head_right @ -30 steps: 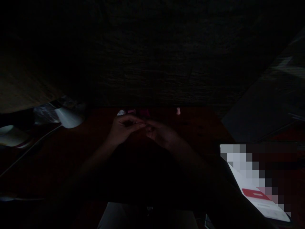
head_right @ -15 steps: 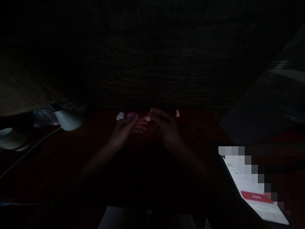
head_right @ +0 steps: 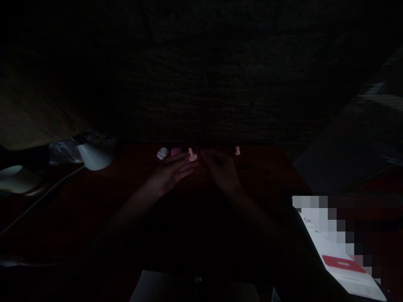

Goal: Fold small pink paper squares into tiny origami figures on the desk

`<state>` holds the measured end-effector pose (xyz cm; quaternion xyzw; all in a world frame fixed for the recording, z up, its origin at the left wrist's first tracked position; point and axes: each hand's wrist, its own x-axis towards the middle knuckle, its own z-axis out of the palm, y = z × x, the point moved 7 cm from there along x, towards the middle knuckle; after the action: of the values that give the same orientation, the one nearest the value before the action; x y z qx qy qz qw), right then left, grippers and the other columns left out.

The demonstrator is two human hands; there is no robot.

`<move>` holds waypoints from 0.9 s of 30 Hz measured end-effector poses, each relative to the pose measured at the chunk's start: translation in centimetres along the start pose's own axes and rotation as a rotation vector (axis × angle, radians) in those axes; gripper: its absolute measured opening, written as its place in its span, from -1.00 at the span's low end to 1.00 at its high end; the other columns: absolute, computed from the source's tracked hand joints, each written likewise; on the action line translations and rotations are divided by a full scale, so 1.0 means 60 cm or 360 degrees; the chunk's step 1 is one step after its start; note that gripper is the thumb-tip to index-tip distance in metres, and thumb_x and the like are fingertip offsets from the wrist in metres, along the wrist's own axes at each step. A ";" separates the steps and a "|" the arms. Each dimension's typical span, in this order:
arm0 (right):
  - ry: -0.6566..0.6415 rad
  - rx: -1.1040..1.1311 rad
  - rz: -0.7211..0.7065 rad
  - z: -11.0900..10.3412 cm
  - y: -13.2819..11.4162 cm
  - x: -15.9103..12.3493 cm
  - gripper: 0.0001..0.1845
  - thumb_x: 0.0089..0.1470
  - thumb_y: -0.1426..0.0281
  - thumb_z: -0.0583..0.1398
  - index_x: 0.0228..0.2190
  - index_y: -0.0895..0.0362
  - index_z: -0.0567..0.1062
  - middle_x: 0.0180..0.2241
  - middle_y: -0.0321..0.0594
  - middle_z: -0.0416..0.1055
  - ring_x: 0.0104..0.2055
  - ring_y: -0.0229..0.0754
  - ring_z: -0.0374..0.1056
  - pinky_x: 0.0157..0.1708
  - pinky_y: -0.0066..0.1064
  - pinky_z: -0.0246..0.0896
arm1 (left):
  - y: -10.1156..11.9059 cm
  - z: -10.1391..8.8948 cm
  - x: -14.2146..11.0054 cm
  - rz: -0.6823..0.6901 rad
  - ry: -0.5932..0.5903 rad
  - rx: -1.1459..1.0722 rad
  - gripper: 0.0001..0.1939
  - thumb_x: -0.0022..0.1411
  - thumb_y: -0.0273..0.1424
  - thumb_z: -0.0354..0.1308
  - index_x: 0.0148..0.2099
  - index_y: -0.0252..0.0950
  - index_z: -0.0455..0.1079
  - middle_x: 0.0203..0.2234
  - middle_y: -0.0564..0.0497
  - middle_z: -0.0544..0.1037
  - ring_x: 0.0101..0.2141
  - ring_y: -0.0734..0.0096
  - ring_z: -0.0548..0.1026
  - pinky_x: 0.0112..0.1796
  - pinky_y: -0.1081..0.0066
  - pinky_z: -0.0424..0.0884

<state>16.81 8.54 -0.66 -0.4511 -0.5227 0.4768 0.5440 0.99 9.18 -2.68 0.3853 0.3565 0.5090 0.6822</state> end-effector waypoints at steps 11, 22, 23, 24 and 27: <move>-0.0122 0.0096 0.0249 0.016 0.014 -0.003 -0.49 -0.28 -0.09 0.49 -0.39 0.04 0.72 -0.34 -0.21 0.59 -0.40 -0.24 0.32 -0.39 -0.38 0.20 | -0.006 -0.006 -0.002 -0.0080 0.0118 0.0025 -0.81 0.11 -0.44 0.49 -0.19 -0.28 0.64 -0.26 -0.01 0.68 -0.38 0.55 0.55 -0.23 0.44 0.50; -0.0171 -0.0019 0.0152 0.015 0.006 -0.001 -0.55 -0.13 -0.05 0.45 -0.33 0.03 0.75 -0.26 -0.18 0.64 -0.35 -0.21 0.34 -0.35 -0.35 0.20 | 0.004 -0.008 -0.005 -0.0048 0.0188 0.0110 -0.87 0.12 -0.43 0.47 -0.27 -0.32 0.61 -0.36 0.00 0.66 -0.41 0.53 0.54 -0.31 0.49 0.47; -0.0174 -0.0009 0.0149 0.015 0.007 0.000 -0.56 -0.13 -0.04 0.46 -0.33 0.03 0.75 -0.26 -0.18 0.64 -0.34 -0.19 0.35 -0.34 -0.35 0.20 | 0.002 -0.007 -0.005 -0.0077 0.0187 0.0079 -0.88 0.13 -0.44 0.47 -0.28 -0.33 0.61 -0.36 0.00 0.66 -0.42 0.54 0.54 -0.33 0.50 0.47; -0.0176 0.0003 0.0147 0.014 0.008 0.000 -0.57 -0.14 -0.03 0.46 -0.34 0.02 0.75 -0.27 -0.18 0.64 -0.33 -0.19 0.36 -0.34 -0.35 0.20 | -0.001 -0.006 -0.005 -0.0106 0.0183 0.0048 -0.89 0.13 -0.44 0.46 -0.28 -0.33 0.61 -0.36 0.00 0.66 -0.43 0.54 0.55 -0.34 0.50 0.46; -0.0177 0.0034 0.0154 0.013 0.007 0.000 -0.59 -0.16 0.01 0.48 -0.33 0.02 0.75 -0.26 -0.19 0.64 -0.32 -0.19 0.37 -0.34 -0.35 0.20 | -0.006 -0.005 -0.004 -0.0140 0.0173 -0.0015 -0.88 0.13 -0.45 0.47 -0.27 -0.32 0.60 -0.34 0.01 0.67 -0.43 0.55 0.55 -0.34 0.50 0.47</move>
<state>16.00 8.57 -1.06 -0.4428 -0.5245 0.5323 0.4954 0.84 8.92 -3.08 0.3377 0.4074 0.5003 0.6853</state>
